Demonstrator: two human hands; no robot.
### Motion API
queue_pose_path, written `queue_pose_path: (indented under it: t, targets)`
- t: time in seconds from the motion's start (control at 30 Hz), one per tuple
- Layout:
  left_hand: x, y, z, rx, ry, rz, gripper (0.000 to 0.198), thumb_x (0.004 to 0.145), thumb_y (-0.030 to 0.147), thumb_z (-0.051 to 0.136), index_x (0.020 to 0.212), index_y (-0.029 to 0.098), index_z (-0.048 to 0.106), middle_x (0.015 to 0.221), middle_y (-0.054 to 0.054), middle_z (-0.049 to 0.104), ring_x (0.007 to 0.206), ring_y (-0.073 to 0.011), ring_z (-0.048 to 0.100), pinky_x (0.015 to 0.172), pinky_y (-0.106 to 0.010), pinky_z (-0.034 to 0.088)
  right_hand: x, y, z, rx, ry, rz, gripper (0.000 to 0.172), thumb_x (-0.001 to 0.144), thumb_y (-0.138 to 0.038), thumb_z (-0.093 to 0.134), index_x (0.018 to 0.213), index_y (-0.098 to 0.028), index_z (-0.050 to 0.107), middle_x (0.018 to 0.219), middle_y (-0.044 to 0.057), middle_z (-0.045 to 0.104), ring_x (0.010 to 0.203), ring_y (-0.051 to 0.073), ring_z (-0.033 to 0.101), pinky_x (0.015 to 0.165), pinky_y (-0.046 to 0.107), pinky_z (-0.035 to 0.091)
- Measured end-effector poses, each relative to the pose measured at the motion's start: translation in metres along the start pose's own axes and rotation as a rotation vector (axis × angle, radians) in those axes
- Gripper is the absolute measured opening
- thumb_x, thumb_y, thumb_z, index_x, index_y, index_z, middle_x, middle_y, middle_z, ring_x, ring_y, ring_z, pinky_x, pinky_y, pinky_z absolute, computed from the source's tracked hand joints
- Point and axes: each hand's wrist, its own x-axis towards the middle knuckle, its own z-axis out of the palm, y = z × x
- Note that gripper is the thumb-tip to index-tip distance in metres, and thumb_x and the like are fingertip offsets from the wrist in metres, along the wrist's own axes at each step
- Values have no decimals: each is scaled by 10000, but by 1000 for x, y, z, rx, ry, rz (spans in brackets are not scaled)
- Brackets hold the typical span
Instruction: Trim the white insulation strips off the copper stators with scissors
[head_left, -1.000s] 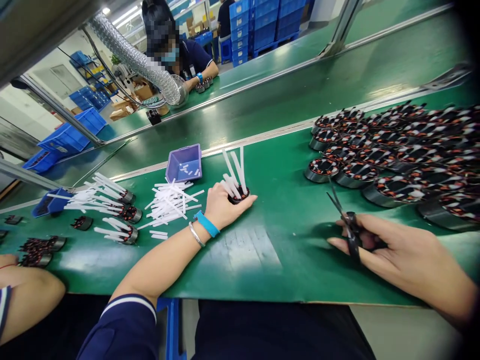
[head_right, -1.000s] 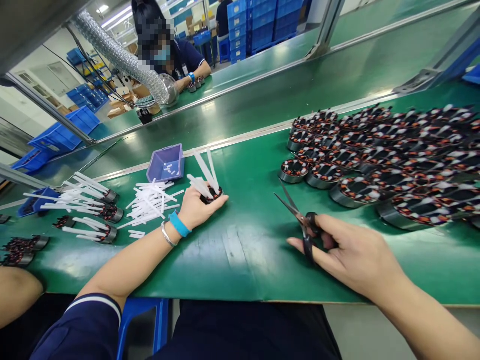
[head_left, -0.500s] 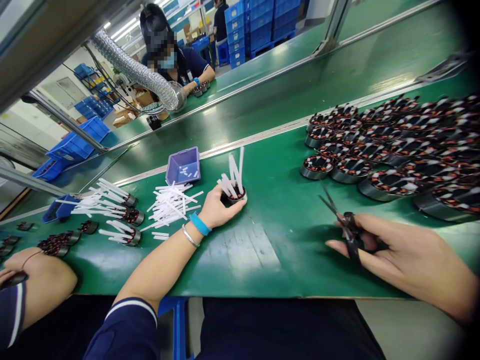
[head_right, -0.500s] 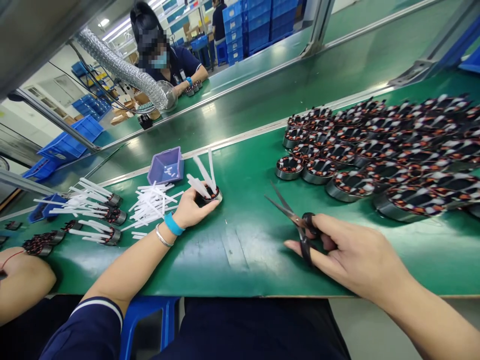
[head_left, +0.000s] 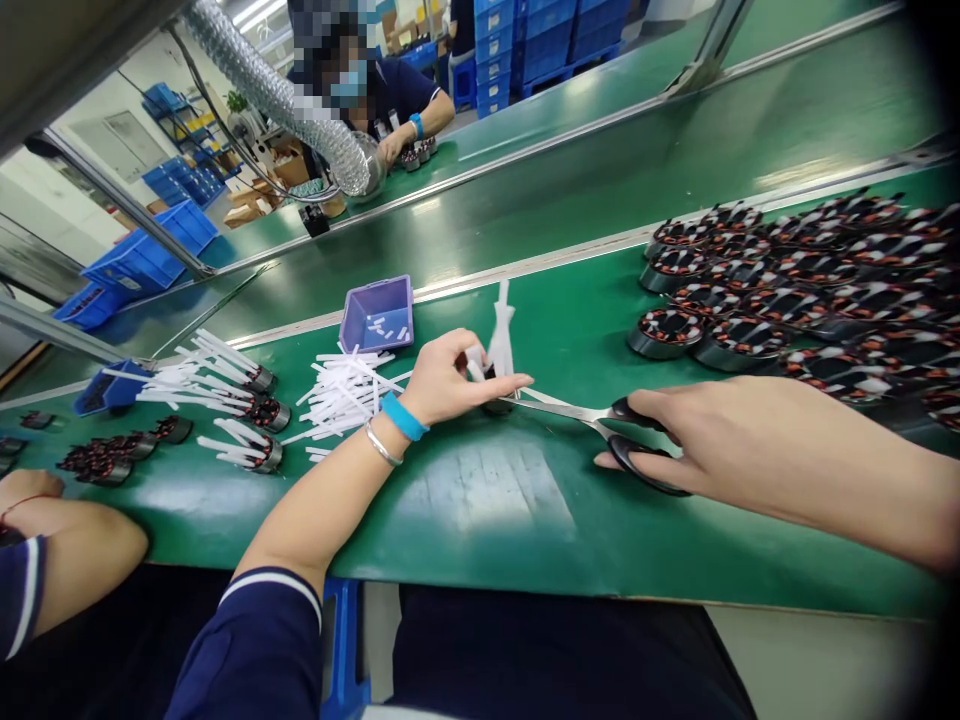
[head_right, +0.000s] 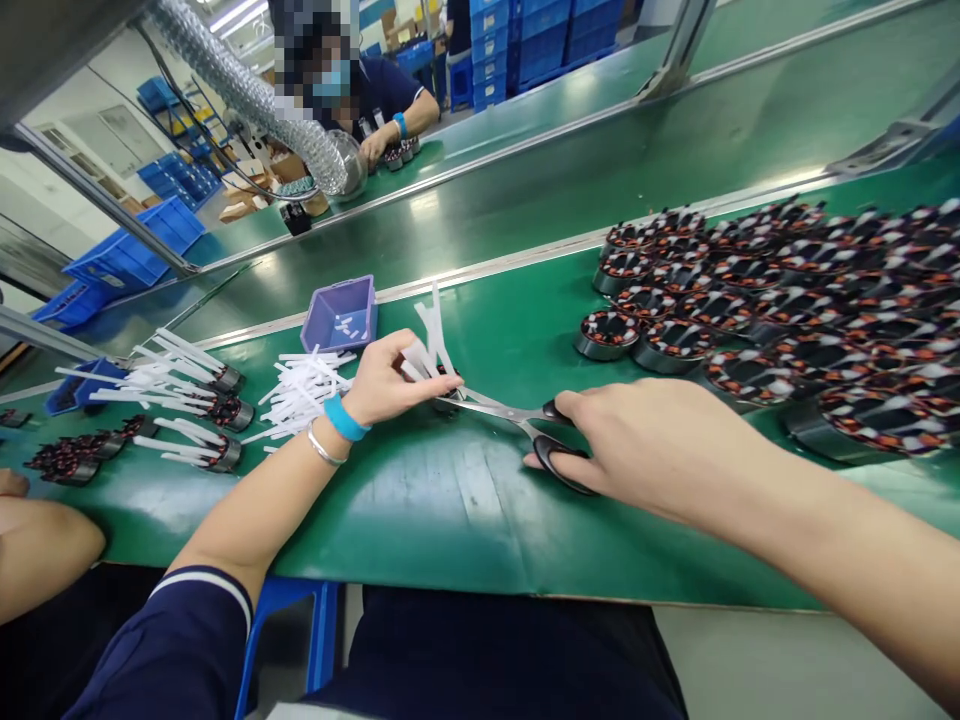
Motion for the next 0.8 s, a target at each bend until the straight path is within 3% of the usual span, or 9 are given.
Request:
queue_pose_path:
  t: [0.13, 0.23, 0.4, 0.57, 0.67, 0.73, 0.8]
  targets:
    - [19, -1, -1, 13, -190, 45, 398, 809, 471, 655, 566, 181, 532, 562, 15, 536, 539, -100, 465, 547, -245, 353, 10, -5, -7, -94, 67, -77, 361, 821, -570, 513, 721, -227, 563, 555, 41, 564, 519, 242, 583, 481, 300, 196]
    - [29, -4, -1, 29, -256, 102, 438, 865, 459, 595, 536, 176, 537, 514, 20, 502, 495, -93, 427, 517, -249, 320, 17, -9, -8, -174, 123, -64, 378, 795, -601, 525, 706, -235, 560, 530, 35, 536, 489, 227, 553, 459, 299, 187]
    - [35, -6, 1, -69, -303, 137, 464, 841, 485, 633, 518, 168, 530, 496, 36, 459, 479, -86, 398, 528, -248, 308, 24, -14, -7, -262, 58, -55, 396, 773, -622, 550, 687, -235, 546, 498, 17, 481, 441, 183, 472, 451, 292, 178]
    - [36, -9, 2, -21, -334, 120, 464, 872, 426, 613, 514, 169, 469, 528, 23, 409, 527, -102, 415, 585, -262, 314, 25, -18, -11, -333, 88, -48, 371, 755, -569, 594, 617, -242, 485, 416, -34, 318, 365, 126, 288, 435, 278, 163]
    - [36, -12, 1, -15, -354, 108, 446, 913, 419, 545, 546, 173, 484, 562, 10, 456, 548, -114, 444, 588, -267, 334, 24, -23, -17, -307, 14, 7, 334, 800, -501, 575, 625, -237, 467, 416, -41, 326, 363, 100, 183, 434, 276, 156]
    - [36, -14, -1, -35, -359, 108, 451, 932, 436, 500, 567, 171, 510, 568, 9, 478, 549, -113, 461, 581, -263, 352, 19, -23, -14, -270, -6, 37, 311, 817, -470, 556, 633, -235, 469, 429, -31, 364, 373, 103, 174, 441, 280, 156]
    - [37, -16, -6, -88, -340, 113, 485, 930, 488, 483, 569, 167, 527, 560, 10, 485, 553, -111, 489, 582, -253, 377, 9, -18, -3, -241, 107, 22, 299, 830, -483, 510, 663, -236, 488, 449, -8, 401, 383, 125, 243, 466, 291, 150]
